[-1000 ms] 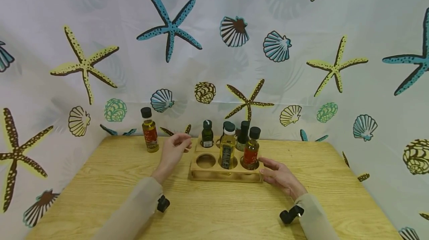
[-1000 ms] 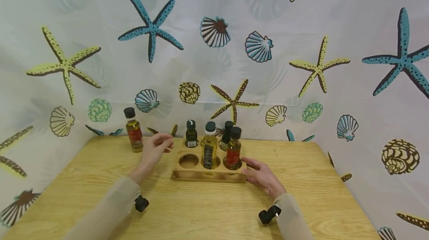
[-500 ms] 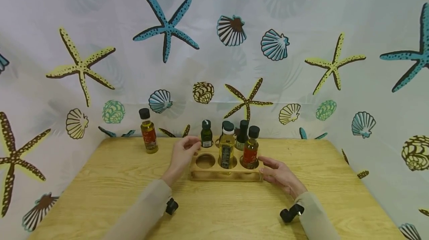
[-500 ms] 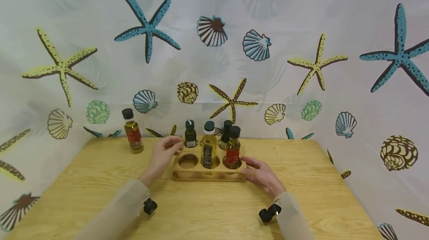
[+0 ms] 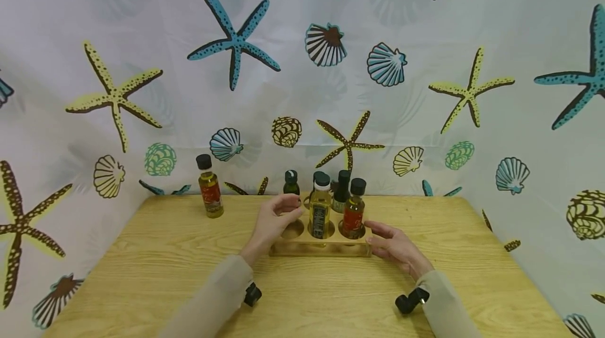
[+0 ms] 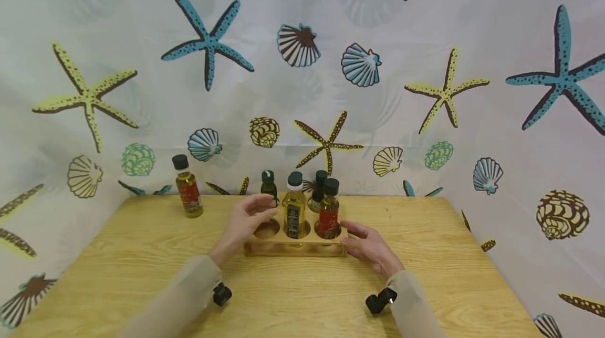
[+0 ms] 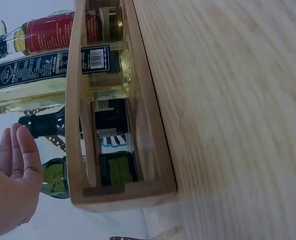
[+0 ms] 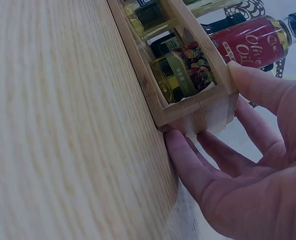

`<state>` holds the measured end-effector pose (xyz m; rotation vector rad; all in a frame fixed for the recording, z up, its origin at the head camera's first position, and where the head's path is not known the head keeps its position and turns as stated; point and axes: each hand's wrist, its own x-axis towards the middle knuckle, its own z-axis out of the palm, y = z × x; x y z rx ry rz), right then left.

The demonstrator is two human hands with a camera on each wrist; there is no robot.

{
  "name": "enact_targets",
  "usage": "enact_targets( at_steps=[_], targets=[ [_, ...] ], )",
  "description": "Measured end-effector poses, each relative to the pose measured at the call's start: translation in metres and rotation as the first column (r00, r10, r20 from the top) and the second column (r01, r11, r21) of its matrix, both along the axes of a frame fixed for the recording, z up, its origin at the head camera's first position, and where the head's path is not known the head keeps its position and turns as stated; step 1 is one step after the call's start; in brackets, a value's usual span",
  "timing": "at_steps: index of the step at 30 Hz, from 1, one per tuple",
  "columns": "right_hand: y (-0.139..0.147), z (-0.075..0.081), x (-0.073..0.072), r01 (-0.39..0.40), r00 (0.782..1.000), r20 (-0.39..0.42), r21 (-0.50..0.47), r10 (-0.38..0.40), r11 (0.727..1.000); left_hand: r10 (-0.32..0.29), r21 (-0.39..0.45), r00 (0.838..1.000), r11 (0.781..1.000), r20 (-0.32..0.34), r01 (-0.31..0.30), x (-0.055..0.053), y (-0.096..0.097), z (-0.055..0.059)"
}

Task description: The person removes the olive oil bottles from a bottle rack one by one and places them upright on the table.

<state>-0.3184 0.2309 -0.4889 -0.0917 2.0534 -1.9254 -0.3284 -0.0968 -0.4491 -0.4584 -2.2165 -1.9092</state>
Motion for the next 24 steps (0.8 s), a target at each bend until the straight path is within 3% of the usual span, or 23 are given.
enact_targets(
  at_steps=[7, 18, 24],
  targets=[
    [-0.002, -0.002, -0.003, -0.024, 1.0, -0.006, -0.012, 0.024, 1.0, -0.017, 0.03, 0.999, 0.999, 0.027, 0.016, 0.001, 0.006, -0.006],
    [-0.001, -0.002, -0.003, -0.009, 1.0, -0.001, -0.008, 0.009, 1.0, -0.007, -0.011, 0.999, 1.0, -0.038, 0.006, -0.001, 0.023, -0.008],
    [-0.001, -0.003, -0.003, 0.019, 1.0, 0.005, -0.004, -0.019, 1.0, -0.016, -0.004, 0.999, 1.0, -0.032, 0.016, -0.005, 0.028, -0.007]
  ],
)
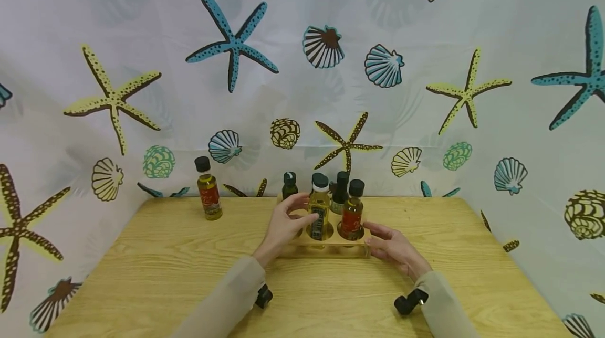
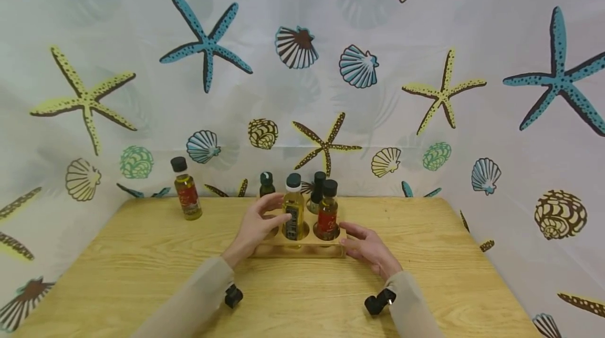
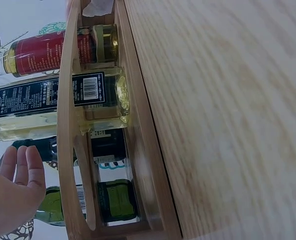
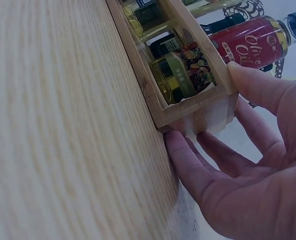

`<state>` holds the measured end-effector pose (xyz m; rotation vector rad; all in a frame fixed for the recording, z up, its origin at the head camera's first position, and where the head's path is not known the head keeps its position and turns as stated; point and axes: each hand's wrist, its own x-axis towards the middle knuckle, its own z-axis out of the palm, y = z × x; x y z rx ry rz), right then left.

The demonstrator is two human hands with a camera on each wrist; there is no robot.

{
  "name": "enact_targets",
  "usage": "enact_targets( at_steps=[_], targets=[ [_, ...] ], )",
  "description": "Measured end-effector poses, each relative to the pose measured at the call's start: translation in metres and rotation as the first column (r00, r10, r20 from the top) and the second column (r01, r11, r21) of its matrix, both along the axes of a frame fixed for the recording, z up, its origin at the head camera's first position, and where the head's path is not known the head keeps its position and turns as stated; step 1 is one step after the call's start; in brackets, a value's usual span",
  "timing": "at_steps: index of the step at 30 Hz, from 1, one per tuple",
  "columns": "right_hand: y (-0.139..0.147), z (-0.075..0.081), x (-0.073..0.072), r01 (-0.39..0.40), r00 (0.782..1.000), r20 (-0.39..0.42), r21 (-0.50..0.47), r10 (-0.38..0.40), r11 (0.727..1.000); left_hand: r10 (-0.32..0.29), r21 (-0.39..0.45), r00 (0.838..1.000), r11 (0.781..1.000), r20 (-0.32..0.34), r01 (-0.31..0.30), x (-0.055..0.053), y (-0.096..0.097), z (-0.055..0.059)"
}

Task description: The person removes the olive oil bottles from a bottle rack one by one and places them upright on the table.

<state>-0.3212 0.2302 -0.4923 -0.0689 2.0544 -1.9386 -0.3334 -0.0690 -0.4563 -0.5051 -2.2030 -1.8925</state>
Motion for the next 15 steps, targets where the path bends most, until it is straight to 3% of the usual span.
enact_targets(
  at_steps=[15],
  targets=[
    [0.0012, -0.0021, -0.0009, 0.0, 1.0, -0.002, 0.001, 0.0, 1.0, 0.006, -0.036, 1.0, 0.999, 0.013, -0.005, -0.0016, 0.0065, 0.0044]
  ],
)
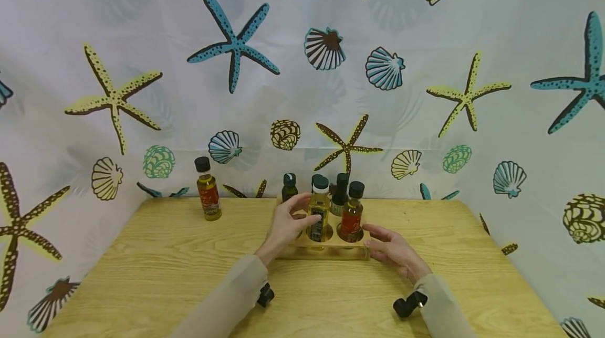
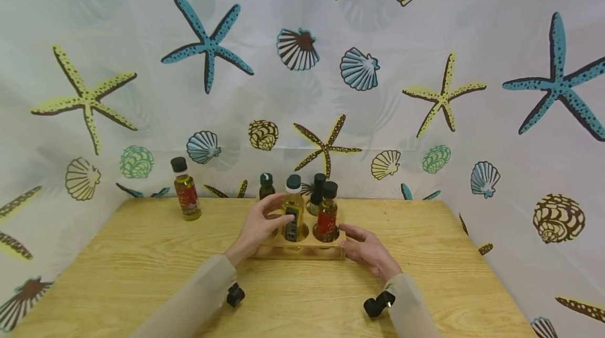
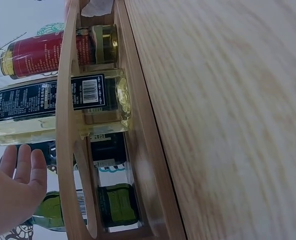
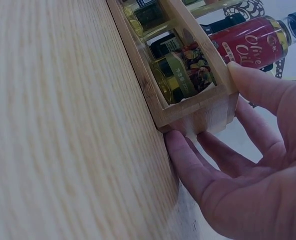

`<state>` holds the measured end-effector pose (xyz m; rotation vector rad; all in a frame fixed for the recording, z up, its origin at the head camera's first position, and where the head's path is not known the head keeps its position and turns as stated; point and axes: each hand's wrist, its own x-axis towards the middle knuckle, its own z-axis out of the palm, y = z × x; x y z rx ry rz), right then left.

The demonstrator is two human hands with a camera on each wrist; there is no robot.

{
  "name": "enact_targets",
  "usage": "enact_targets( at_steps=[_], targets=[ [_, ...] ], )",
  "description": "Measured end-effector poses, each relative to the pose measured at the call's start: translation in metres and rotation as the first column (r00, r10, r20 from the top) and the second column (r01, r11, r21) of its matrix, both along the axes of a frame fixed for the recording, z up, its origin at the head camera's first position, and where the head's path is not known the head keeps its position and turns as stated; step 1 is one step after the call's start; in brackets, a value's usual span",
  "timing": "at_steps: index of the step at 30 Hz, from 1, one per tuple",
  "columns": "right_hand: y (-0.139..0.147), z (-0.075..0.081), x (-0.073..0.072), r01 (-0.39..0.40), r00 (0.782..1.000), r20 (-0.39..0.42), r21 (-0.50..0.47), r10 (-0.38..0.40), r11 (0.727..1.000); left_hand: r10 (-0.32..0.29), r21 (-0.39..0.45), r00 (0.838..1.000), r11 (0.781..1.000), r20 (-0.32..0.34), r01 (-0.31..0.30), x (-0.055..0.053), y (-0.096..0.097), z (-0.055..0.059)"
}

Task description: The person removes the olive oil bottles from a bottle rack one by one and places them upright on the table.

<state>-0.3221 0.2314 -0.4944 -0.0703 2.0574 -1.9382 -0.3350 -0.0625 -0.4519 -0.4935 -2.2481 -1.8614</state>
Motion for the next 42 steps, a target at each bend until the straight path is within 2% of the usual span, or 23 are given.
enact_targets(
  at_steps=[15, 17, 21, 24, 28, 33, 38, 42],
  targets=[
    [0.0, 0.005, 0.004, -0.018, 1.0, -0.006, 0.002, 0.018, 1.0, -0.049, 0.051, 0.998, 0.998, 0.038, 0.047, -0.002, 0.002, 0.004],
    [-0.001, 0.005, 0.004, -0.015, 1.0, -0.006, 0.004, 0.015, 1.0, -0.052, 0.047, 0.997, 0.998, 0.053, 0.05, 0.002, 0.003, 0.009],
    [-0.002, 0.004, 0.003, -0.011, 1.0, -0.005, 0.005, 0.011, 1.0, -0.052, 0.03, 0.996, 0.998, 0.068, 0.05, 0.001, 0.003, 0.008],
    [-0.002, 0.002, 0.002, -0.003, 1.0, -0.005, -0.001, 0.003, 1.0, -0.062, 0.005, 0.997, 0.998, 0.043, 0.062, -0.004, 0.002, 0.001],
    [-0.002, 0.001, 0.002, 0.006, 1.0, -0.003, -0.009, -0.006, 1.0, -0.073, -0.008, 0.997, 0.997, 0.038, 0.074, -0.002, 0.002, 0.0],
    [0.0, -0.001, 0.004, 0.002, 1.0, -0.001, -0.004, -0.002, 1.0, -0.07, 0.009, 0.996, 0.998, 0.049, 0.07, -0.001, 0.005, -0.002],
    [0.001, -0.001, 0.004, -0.005, 1.0, -0.009, -0.014, 0.005, 1.0, -0.059, 0.024, 0.998, 0.998, 0.019, 0.059, -0.001, 0.007, -0.004],
    [0.0, 0.001, 0.001, -0.02, 1.0, -0.011, -0.019, 0.02, 1.0, -0.035, 0.051, 0.999, 0.998, 0.005, 0.034, -0.002, 0.008, -0.001]
  ],
)
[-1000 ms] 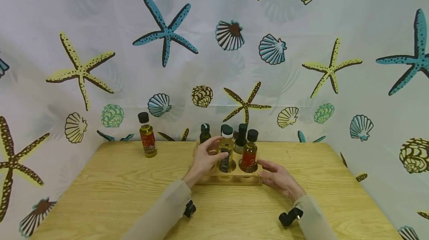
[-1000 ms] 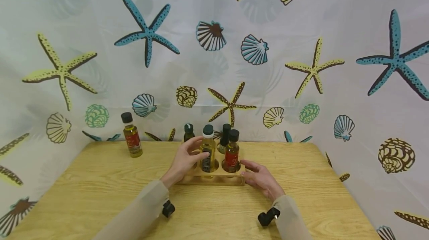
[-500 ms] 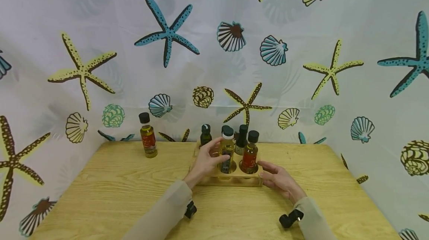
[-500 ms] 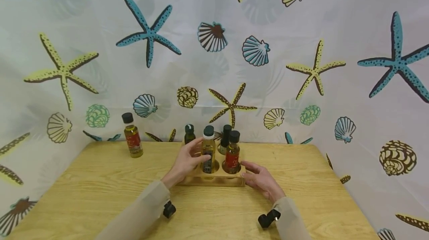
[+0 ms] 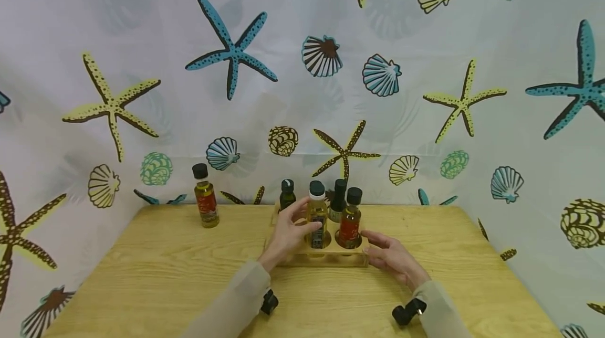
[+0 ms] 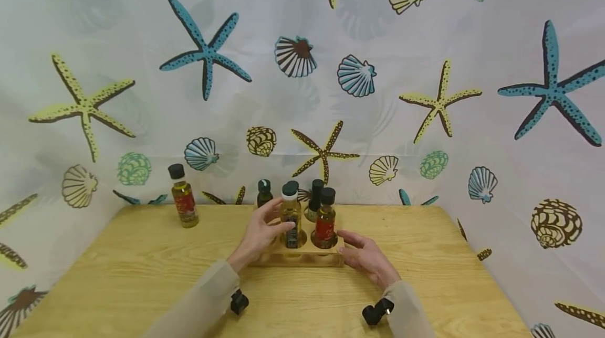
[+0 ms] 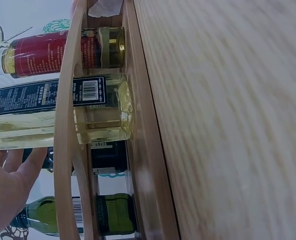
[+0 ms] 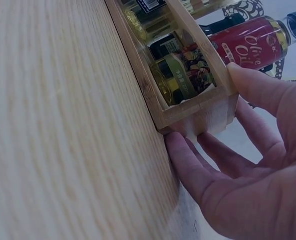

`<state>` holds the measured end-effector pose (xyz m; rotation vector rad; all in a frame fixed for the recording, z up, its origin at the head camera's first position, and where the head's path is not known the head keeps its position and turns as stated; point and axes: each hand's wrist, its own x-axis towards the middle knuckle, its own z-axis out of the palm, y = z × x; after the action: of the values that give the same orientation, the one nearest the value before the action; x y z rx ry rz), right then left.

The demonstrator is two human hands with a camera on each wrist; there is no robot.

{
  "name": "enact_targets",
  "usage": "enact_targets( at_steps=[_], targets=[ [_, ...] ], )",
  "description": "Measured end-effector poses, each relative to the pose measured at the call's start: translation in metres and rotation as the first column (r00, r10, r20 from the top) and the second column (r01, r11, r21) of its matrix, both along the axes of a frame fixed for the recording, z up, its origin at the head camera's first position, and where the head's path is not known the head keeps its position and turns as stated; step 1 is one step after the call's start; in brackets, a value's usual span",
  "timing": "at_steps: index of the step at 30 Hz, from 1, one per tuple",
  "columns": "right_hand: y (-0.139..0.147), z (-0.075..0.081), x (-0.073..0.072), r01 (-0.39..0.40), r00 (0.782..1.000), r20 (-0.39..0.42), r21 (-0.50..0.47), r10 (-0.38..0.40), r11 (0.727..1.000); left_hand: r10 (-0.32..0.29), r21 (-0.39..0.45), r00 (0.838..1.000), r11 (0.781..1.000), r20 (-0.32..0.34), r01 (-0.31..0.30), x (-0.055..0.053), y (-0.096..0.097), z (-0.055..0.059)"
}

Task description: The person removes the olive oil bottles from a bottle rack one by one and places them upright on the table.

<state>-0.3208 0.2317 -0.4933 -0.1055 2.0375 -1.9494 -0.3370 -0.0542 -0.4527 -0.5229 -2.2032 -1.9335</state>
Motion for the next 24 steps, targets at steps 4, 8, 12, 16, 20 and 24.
enact_targets(
  at_steps=[4, 8, 12, 16, 20, 24],
  targets=[
    [-0.003, 0.001, -0.001, 0.022, 1.0, 0.003, 0.0, -0.022, 1.0, 0.004, 0.003, 1.0, 1.0, -0.016, -0.004, -0.001, 0.0, 0.005],
    [-0.004, 0.001, -0.002, 0.027, 1.0, 0.004, -0.006, -0.027, 1.0, 0.008, -0.003, 1.0, 1.0, -0.023, -0.008, -0.001, -0.001, 0.01],
    [-0.004, 0.0, -0.002, 0.015, 1.0, 0.012, -0.01, -0.015, 1.0, 0.005, -0.001, 1.0, 1.0, -0.018, -0.005, 0.001, -0.001, 0.011],
    [-0.003, -0.001, 0.0, 0.012, 1.0, 0.011, -0.003, -0.012, 1.0, 0.003, 0.019, 1.0, 1.0, -0.027, -0.002, 0.004, -0.001, 0.013],
    [-0.002, -0.002, 0.002, 0.011, 1.0, 0.023, 0.003, -0.011, 1.0, 0.028, 0.023, 0.999, 0.999, -0.021, -0.028, 0.007, -0.003, 0.017],
    [0.0, -0.001, 0.002, 0.017, 1.0, 0.017, 0.002, -0.017, 1.0, 0.044, 0.033, 0.998, 0.999, -0.037, -0.043, 0.007, -0.005, 0.025]
  ],
)
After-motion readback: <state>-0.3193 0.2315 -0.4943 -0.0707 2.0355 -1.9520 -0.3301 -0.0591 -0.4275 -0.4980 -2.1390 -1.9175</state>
